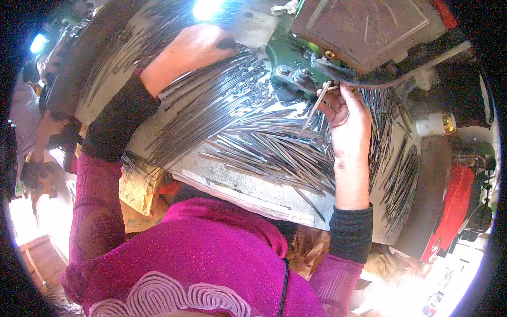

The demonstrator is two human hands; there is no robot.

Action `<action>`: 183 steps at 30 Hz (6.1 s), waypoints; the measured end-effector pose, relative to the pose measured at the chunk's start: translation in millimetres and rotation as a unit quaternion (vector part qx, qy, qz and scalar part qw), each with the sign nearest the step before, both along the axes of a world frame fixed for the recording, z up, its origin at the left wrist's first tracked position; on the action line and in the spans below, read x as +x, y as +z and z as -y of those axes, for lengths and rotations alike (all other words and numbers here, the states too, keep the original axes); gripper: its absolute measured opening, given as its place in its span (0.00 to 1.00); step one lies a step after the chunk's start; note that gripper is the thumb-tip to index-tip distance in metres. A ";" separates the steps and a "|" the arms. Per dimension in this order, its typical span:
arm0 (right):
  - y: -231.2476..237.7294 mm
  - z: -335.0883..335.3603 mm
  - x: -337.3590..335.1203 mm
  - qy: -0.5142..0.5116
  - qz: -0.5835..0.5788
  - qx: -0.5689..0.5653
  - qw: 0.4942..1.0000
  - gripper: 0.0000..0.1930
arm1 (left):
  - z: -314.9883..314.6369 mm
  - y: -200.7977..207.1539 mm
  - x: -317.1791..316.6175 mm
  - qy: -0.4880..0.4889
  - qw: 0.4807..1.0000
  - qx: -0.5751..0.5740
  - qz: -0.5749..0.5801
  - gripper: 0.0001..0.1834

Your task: The person picks up metal umbrella rib components from a pile, aligns their ends, and joins them together using a tabletop machine.

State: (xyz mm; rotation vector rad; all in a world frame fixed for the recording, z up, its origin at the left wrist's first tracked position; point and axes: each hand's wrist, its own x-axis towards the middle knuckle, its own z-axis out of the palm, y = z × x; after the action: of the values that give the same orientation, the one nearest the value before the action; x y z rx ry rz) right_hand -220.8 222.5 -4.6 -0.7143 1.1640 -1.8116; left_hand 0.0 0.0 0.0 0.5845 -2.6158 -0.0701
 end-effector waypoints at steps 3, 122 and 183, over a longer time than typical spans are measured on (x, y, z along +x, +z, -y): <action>0.1 -1.0 -1.4 0.008 0.019 0.005 1.000 0.11 | -0.4 -0.3 -0.4 0.032 0.997 0.013 0.073 0.18; 29.2 -10.9 34.7 0.098 -0.160 0.173 0.967 0.12 | -76.9 14.5 -44.0 -0.180 0.725 0.650 -0.140 0.19; 18.8 -30.1 20.0 0.081 -0.058 0.167 0.981 0.17 | -72.6 10.0 -43.5 -0.284 0.738 0.610 0.052 0.16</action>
State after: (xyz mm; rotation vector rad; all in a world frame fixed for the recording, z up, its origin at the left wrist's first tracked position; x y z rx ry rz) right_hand -200.8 252.6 14.2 -0.7004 1.4020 -1.4087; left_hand -43.5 72.6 10.0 0.0869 -2.4072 -2.0701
